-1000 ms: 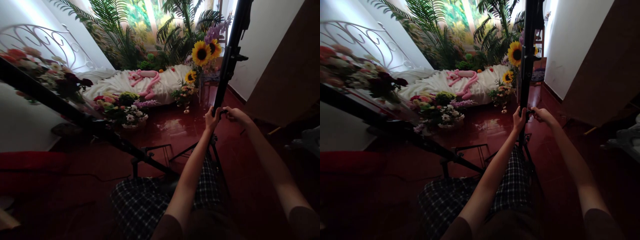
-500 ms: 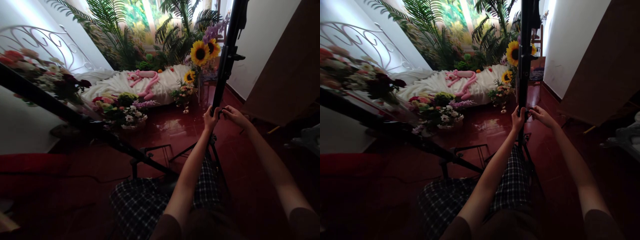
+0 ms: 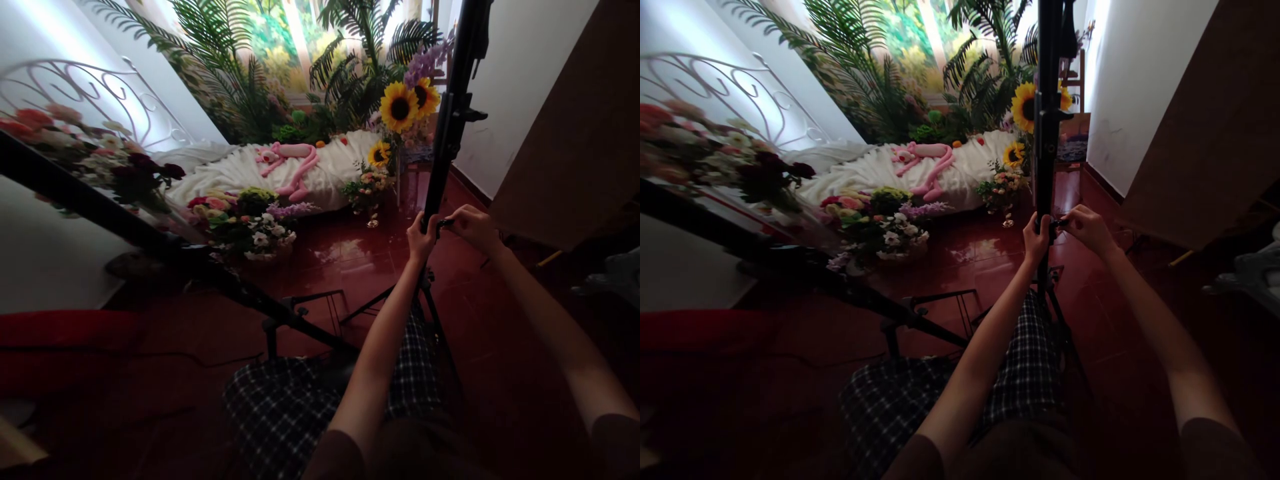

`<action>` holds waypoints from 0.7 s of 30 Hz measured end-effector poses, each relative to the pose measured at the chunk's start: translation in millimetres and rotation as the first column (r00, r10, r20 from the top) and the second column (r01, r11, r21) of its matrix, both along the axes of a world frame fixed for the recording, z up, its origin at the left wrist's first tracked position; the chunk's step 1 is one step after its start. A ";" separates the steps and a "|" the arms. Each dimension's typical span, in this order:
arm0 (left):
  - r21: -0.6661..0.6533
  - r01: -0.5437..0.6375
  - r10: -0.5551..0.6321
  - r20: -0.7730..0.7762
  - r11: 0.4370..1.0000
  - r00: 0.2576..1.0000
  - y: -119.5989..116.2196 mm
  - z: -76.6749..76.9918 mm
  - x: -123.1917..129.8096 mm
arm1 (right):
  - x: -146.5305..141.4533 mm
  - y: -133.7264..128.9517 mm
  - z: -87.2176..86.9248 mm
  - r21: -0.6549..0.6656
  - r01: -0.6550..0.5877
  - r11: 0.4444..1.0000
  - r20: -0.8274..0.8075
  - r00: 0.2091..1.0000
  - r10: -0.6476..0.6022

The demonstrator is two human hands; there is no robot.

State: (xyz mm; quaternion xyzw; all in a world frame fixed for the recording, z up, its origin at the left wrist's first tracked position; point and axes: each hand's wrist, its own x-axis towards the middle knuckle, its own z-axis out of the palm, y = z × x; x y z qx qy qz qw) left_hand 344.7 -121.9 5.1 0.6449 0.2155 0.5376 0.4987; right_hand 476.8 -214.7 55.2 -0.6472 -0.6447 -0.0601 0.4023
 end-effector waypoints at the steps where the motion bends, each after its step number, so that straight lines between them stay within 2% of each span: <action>1: 0.001 0.004 -0.004 0.002 1.000 1.000 -0.3 0.2 -0.3 | 1.0 -1.3 0.3 -0.014 -0.006 1.000 0.015 1.000 0.006; 5: 0.010 0.015 -0.015 0.002 1.000 1.000 -0.2 -0.2 -0.4 | 4.0 -3.8 -1.2 -0.060 0.013 0.998 0.108 0.994 -0.006; 11: 0.006 -0.023 0.023 -0.010 1.000 1.000 2.6 -3.9 2.6 | -3.0 2.7 -22.5 -0.015 0.209 0.978 0.277 0.941 -0.196; 14: -0.003 -0.014 0.014 -0.016 1.000 1.000 2.9 -4.7 2.4 | -7.3 13.6 -29.6 0.043 0.249 0.968 0.290 0.924 -0.250; 17: 0.005 0.008 -0.008 -0.013 1.000 1.000 2.0 -3.7 1.0 | -11.1 27.7 -29.3 0.093 0.266 0.959 0.254 0.925 -0.281; 21: 0.002 0.022 -0.022 0.010 1.000 1.000 0.6 -1.9 0.1 | -13.6 37.2 -27.9 0.033 0.262 0.965 0.210 0.942 -0.263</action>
